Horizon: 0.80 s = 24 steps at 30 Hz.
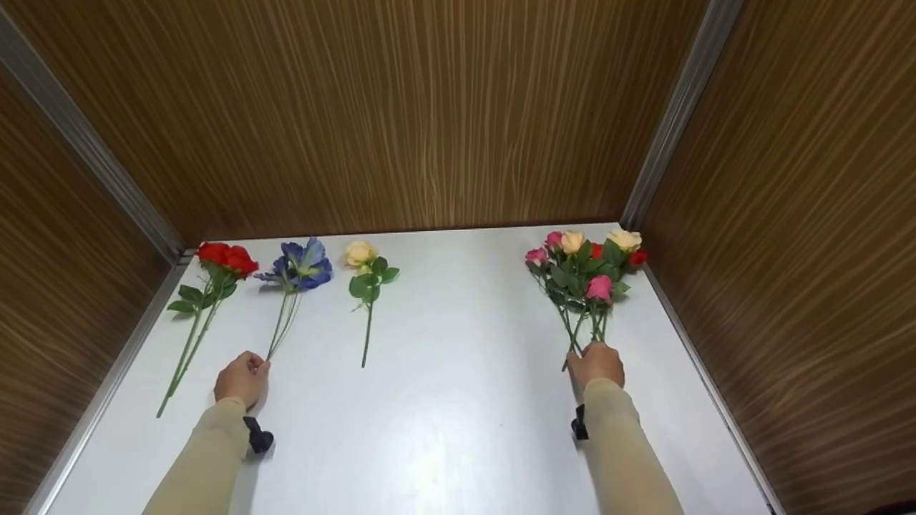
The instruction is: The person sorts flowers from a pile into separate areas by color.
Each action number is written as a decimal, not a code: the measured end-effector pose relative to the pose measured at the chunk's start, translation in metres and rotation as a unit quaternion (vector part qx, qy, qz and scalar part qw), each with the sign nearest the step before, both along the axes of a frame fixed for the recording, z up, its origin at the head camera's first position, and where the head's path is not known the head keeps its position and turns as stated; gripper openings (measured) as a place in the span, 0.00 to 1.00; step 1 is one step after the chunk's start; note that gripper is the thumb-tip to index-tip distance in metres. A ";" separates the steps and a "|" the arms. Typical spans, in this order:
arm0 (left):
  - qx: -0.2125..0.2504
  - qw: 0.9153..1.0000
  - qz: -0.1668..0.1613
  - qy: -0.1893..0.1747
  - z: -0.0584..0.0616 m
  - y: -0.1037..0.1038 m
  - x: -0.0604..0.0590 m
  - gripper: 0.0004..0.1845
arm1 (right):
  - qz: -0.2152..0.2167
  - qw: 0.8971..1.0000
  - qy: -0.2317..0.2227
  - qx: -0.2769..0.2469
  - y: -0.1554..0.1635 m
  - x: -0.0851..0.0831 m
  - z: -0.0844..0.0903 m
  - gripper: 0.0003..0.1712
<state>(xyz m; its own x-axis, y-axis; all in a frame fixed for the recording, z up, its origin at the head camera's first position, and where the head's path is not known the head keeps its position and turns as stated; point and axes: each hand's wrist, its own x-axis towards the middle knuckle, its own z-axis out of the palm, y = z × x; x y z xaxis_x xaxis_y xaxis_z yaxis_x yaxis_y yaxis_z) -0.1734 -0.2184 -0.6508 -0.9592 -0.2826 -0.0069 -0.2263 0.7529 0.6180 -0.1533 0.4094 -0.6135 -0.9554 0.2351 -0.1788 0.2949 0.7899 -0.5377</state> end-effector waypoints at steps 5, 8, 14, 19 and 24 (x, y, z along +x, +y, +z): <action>0.005 1.000 -0.015 -0.019 0.008 -0.003 -0.007 0.09 | -0.005 1.000 -0.014 -0.007 -0.003 0.001 -0.006 0.22; 0.018 0.999 -0.017 -0.033 0.012 0.001 -0.009 0.10 | -0.008 1.000 -0.023 -0.006 -0.002 -0.001 -0.007 0.24; 0.034 0.999 -0.010 -0.031 0.013 0.005 -0.011 0.11 | -0.006 0.999 -0.040 0.004 -0.001 -0.013 -0.009 0.24; 0.046 0.998 0.002 -0.037 0.008 0.001 -0.008 0.12 | -0.002 0.999 -0.030 0.016 -0.006 -0.019 -0.011 0.21; 0.054 0.997 0.012 -0.047 0.006 -0.005 -0.001 0.12 | -0.002 1.000 -0.021 0.020 -0.012 -0.024 -0.012 0.18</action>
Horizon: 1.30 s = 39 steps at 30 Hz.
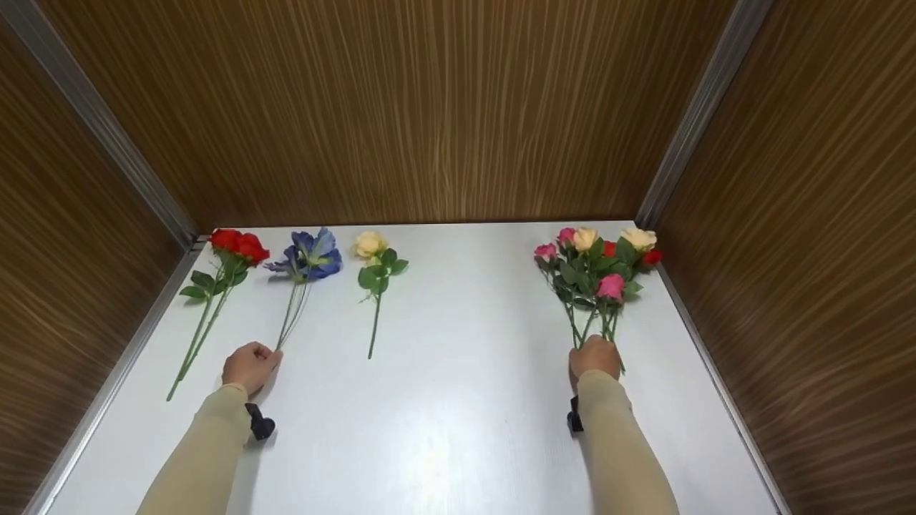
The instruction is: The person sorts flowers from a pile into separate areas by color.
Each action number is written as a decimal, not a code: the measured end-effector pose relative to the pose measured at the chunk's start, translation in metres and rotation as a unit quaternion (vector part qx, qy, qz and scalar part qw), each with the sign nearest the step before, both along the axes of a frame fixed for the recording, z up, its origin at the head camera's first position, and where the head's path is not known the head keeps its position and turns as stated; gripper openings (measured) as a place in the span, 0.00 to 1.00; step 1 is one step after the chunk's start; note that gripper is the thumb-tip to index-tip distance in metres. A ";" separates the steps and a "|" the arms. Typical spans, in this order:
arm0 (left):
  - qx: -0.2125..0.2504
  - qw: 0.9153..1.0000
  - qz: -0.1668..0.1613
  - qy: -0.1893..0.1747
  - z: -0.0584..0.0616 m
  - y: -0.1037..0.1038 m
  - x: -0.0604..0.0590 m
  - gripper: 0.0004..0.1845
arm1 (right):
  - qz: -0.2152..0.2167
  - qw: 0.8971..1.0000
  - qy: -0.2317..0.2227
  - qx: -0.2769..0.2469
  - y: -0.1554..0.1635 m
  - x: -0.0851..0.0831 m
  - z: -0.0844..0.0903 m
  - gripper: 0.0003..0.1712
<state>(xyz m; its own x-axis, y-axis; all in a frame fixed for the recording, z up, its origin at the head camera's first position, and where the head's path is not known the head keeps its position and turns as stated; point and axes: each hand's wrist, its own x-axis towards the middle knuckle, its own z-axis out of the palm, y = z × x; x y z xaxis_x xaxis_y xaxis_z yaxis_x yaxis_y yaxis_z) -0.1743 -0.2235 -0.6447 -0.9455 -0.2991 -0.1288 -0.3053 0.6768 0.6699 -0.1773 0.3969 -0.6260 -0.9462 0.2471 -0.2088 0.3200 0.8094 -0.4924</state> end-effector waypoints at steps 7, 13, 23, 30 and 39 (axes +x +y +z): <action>0.019 1.000 -0.002 0.000 0.006 0.000 0.003 0.13 | -0.034 0.998 0.041 -0.040 0.004 0.005 0.000 0.18; 0.030 0.999 0.003 0.024 0.006 -0.003 0.002 0.12 | -0.053 0.994 0.055 -0.074 0.010 0.010 0.009 0.18; 0.039 0.990 0.006 0.132 0.024 0.016 -0.003 0.07 | -0.064 0.985 0.043 -0.152 0.012 0.013 0.026 0.20; 0.057 0.984 -0.050 0.159 0.039 0.051 -0.002 0.06 | -0.081 0.965 0.022 -0.249 0.005 0.012 0.021 0.22; 0.056 0.977 -0.111 0.173 0.051 0.094 0.008 0.04 | -0.068 0.955 0.030 -0.287 -0.002 0.014 0.027 0.24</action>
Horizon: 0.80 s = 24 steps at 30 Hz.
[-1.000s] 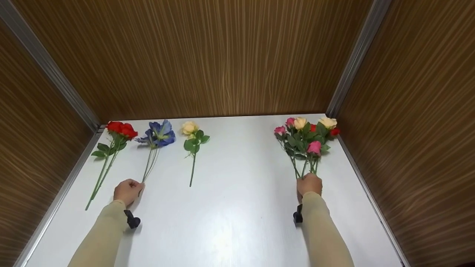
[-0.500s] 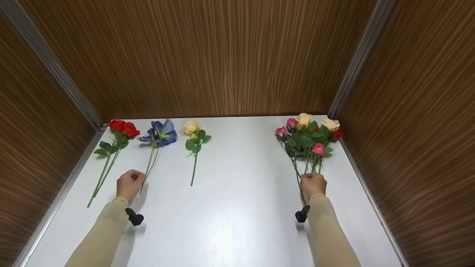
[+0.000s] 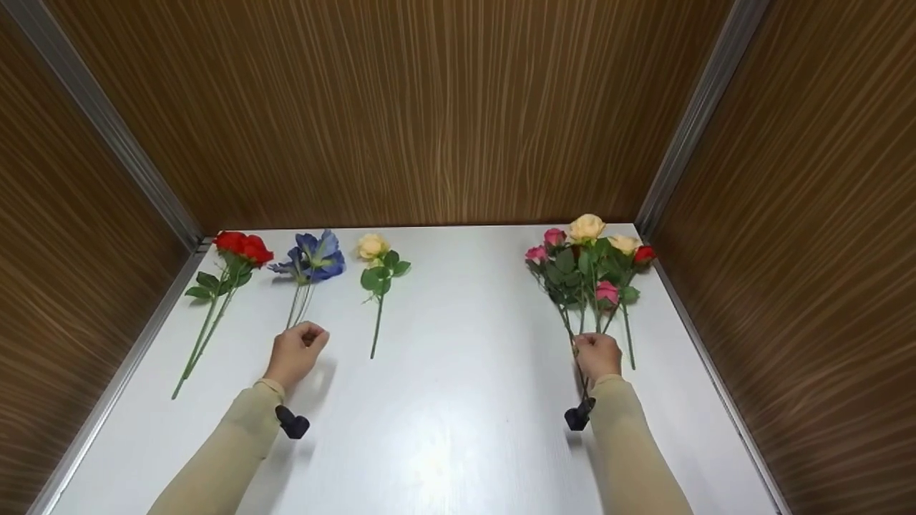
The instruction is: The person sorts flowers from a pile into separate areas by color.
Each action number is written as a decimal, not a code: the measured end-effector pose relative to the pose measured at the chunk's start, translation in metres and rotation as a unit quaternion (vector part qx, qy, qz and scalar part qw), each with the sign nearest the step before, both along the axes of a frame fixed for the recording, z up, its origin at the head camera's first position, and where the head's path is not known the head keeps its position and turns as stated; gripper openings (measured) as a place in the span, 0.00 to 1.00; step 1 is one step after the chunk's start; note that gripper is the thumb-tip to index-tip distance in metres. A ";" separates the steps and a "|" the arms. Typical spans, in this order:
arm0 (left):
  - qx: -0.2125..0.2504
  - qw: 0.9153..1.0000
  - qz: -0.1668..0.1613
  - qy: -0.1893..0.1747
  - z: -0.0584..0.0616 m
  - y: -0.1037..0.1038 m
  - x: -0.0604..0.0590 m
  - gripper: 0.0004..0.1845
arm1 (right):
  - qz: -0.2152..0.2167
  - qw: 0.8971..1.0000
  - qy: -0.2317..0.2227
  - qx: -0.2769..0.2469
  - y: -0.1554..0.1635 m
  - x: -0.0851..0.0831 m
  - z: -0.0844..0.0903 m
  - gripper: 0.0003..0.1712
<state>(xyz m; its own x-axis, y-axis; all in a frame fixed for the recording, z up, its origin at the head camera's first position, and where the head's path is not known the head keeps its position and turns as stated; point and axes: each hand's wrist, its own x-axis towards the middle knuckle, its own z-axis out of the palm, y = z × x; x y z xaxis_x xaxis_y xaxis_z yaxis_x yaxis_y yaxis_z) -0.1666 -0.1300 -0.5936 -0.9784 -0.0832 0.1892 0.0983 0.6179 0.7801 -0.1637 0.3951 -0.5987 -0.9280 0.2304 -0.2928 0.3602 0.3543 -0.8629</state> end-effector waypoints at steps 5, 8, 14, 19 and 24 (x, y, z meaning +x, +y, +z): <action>0.010 0.999 -0.031 0.005 -0.001 0.020 0.003 0.04 | 0.002 1.000 0.010 -0.014 -0.003 0.001 0.000 0.25; 0.016 0.999 -0.047 -0.006 -0.002 0.029 0.005 0.04 | -0.005 0.999 0.019 -0.030 -0.004 0.001 0.000 0.26; 0.004 0.998 -0.067 0.003 -0.007 0.037 0.010 0.04 | -0.014 0.997 0.044 -0.064 -0.005 0.004 -0.001 0.30; 0.001 0.998 -0.068 0.002 -0.010 0.037 0.011 0.04 | -0.016 0.991 0.076 -0.110 -0.006 0.003 0.001 0.25; 0.002 0.998 -0.067 -0.011 -0.011 0.041 0.014 0.04 | -0.010 0.989 0.083 -0.118 -0.010 0.004 0.001 0.24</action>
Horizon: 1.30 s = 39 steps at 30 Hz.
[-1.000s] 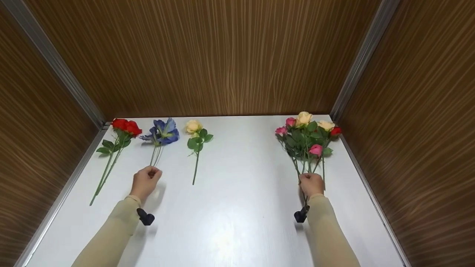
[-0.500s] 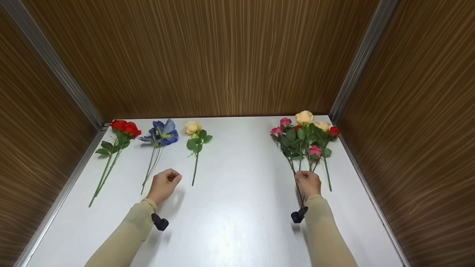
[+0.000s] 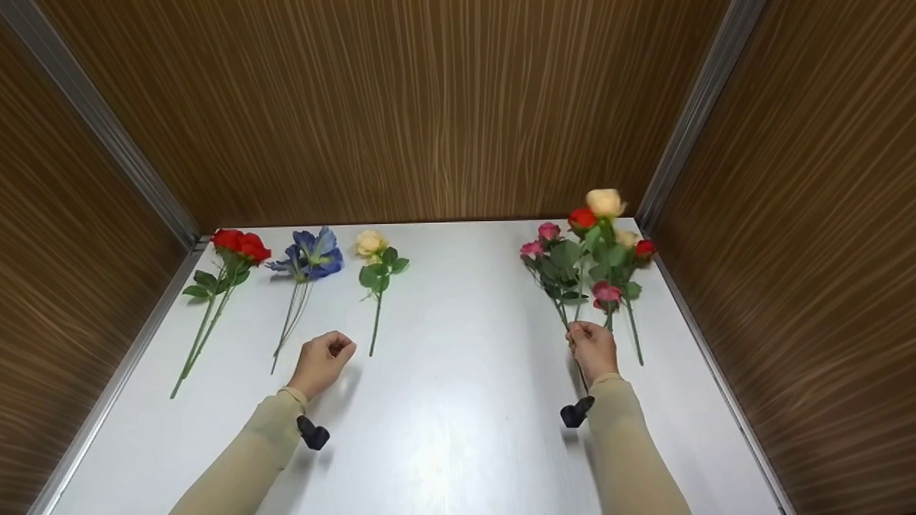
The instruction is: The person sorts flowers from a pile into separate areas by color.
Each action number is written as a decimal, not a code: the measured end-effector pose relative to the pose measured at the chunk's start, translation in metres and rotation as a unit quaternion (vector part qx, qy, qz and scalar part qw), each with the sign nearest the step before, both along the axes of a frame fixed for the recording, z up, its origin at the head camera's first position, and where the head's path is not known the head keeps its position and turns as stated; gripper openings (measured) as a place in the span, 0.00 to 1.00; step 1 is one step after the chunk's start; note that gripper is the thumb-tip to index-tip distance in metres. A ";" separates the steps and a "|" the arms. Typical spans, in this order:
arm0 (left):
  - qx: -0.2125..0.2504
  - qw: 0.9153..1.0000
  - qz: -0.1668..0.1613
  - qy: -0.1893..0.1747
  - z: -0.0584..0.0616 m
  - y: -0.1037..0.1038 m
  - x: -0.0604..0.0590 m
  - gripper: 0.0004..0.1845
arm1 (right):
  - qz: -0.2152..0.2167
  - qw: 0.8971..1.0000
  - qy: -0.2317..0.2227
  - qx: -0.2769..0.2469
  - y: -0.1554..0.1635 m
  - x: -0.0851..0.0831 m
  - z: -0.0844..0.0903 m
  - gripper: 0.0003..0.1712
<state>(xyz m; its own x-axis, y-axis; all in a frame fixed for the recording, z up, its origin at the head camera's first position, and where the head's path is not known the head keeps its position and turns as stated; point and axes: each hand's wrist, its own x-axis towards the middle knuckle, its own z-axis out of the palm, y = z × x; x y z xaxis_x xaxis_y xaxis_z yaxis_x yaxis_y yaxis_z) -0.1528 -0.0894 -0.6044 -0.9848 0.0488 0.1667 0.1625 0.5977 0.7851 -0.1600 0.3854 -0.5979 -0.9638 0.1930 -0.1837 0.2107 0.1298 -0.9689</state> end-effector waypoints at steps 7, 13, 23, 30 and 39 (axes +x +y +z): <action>0.006 0.999 -0.028 -0.021 0.003 0.020 0.006 0.04 | 0.031 0.999 0.009 -0.006 -0.013 0.000 -0.001 0.24; 0.014 0.997 -0.073 -0.018 0.010 0.055 0.013 0.04 | 0.043 0.998 0.032 -0.031 -0.046 0.010 0.016 0.18; 0.057 0.990 -0.128 -0.022 0.024 0.115 0.029 0.05 | 0.074 0.992 0.099 0.012 -0.115 0.036 0.029 0.09; 0.110 0.985 -0.130 -0.026 0.025 0.142 0.033 0.12 | 0.121 0.976 0.160 0.082 -0.152 0.051 0.007 0.05; 0.137 0.986 -0.091 -0.020 0.017 0.154 0.039 0.04 | 0.177 0.947 0.203 0.173 -0.171 0.064 0.003 0.05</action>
